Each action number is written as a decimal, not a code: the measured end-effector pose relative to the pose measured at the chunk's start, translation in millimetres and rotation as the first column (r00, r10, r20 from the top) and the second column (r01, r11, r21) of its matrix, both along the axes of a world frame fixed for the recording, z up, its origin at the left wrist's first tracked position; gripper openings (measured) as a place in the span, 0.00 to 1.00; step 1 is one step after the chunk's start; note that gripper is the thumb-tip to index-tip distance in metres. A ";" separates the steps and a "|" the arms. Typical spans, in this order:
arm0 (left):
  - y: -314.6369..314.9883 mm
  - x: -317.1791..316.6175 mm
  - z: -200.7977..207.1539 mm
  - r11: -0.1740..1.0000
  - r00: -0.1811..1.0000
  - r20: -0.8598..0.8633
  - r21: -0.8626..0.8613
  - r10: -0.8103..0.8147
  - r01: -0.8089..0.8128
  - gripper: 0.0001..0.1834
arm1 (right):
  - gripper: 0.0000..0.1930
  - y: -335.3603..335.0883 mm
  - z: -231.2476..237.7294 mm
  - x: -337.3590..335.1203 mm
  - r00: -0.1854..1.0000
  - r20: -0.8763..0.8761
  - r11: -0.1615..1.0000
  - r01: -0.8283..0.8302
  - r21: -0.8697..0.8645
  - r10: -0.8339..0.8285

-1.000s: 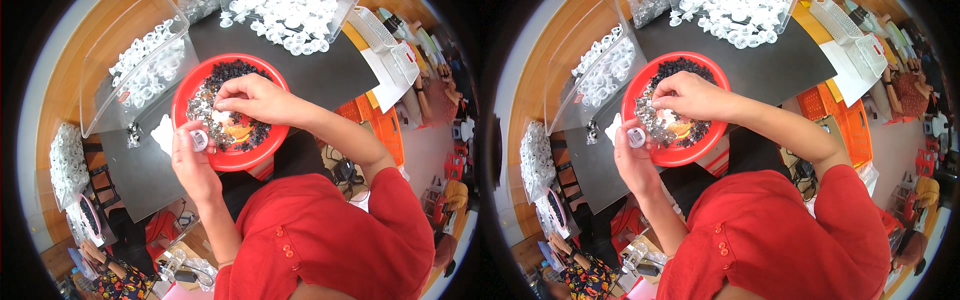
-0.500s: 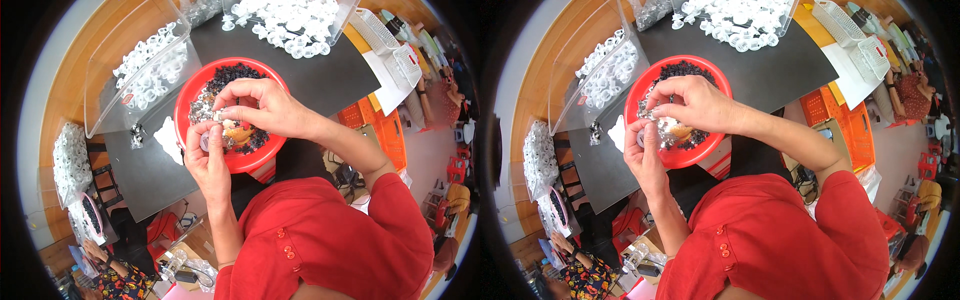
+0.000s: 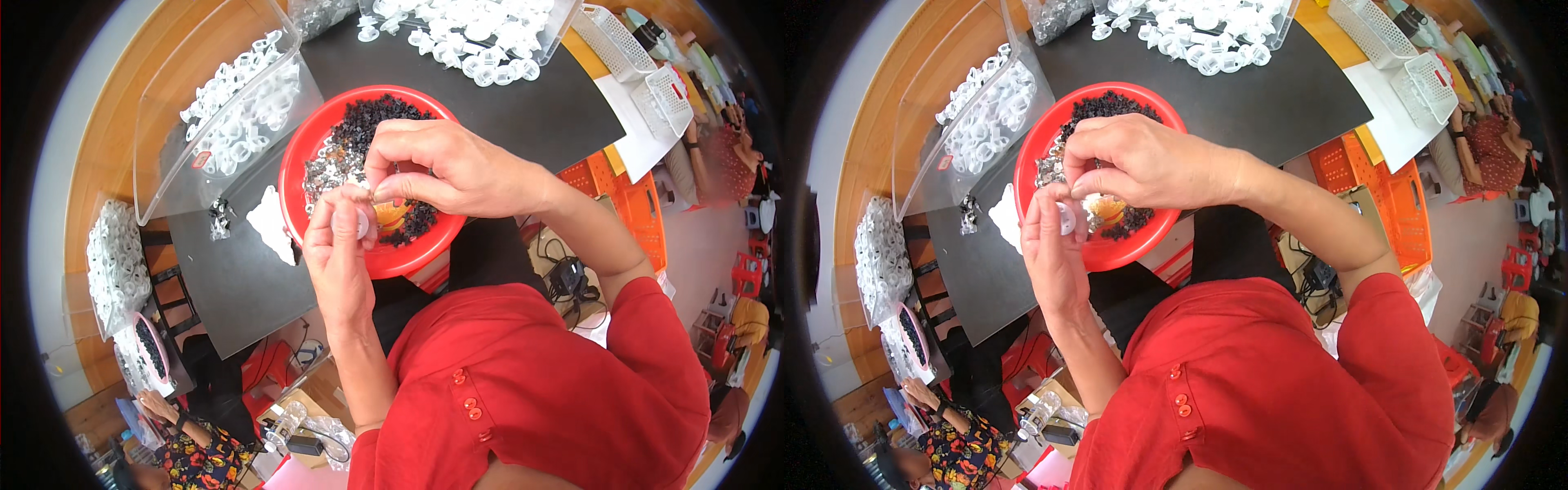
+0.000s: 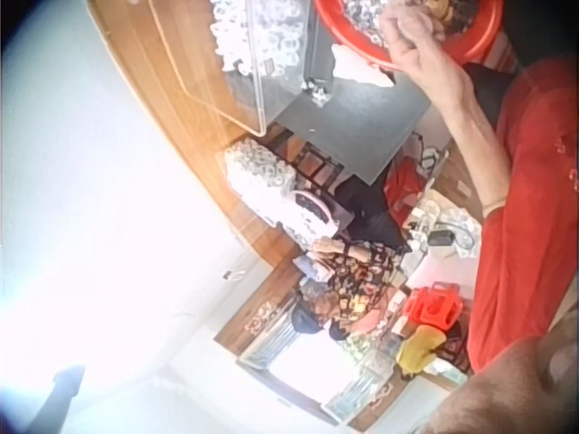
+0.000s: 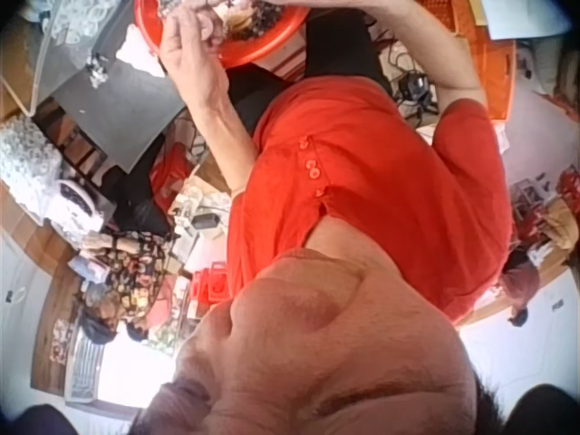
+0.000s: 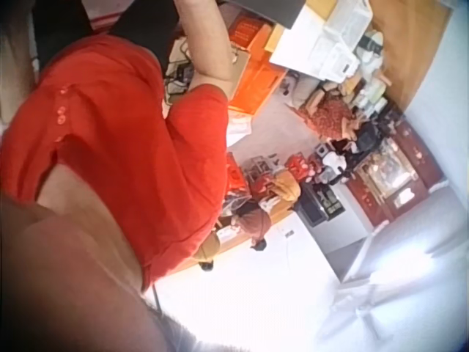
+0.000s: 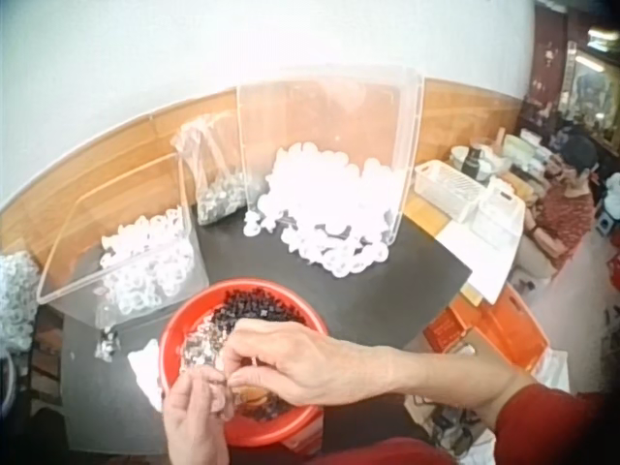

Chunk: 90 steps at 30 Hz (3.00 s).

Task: Sorting small white plastic eyelets and black components from a red bowl into clear containers.

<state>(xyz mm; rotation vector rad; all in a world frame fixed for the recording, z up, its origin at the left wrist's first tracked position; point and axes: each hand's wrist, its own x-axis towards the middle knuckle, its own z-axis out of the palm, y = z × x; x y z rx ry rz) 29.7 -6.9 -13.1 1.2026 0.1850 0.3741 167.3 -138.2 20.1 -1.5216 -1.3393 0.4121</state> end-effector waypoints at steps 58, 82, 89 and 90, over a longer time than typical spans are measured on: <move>-14.4 4.9 0.7 0.914 0.969 -0.089 -0.324 0.230 -0.246 0.23 | 0.03 15.2 -23.0 -39.8 0.899 -0.225 0.894 0.415 0.167 -0.375; 0.5 -4.2 -9.8 0.942 0.934 -0.126 0.063 0.335 -0.329 0.07 | 0.05 11.3 -44.0 -22.0 0.858 0.367 0.923 0.385 0.000 -0.358; -16.2 1.1 -3.6 0.965 0.966 -0.114 -0.101 0.230 -0.242 0.08 | 0.05 11.9 -26.0 -34.8 0.710 0.430 0.827 0.426 0.367 -0.557; -15.8 0.1 -3.7 0.965 0.966 -0.113 -0.099 0.232 -0.243 0.08 | 0.07 11.0 -24.7 -36.9 0.680 0.455 0.815 0.424 0.395 -0.574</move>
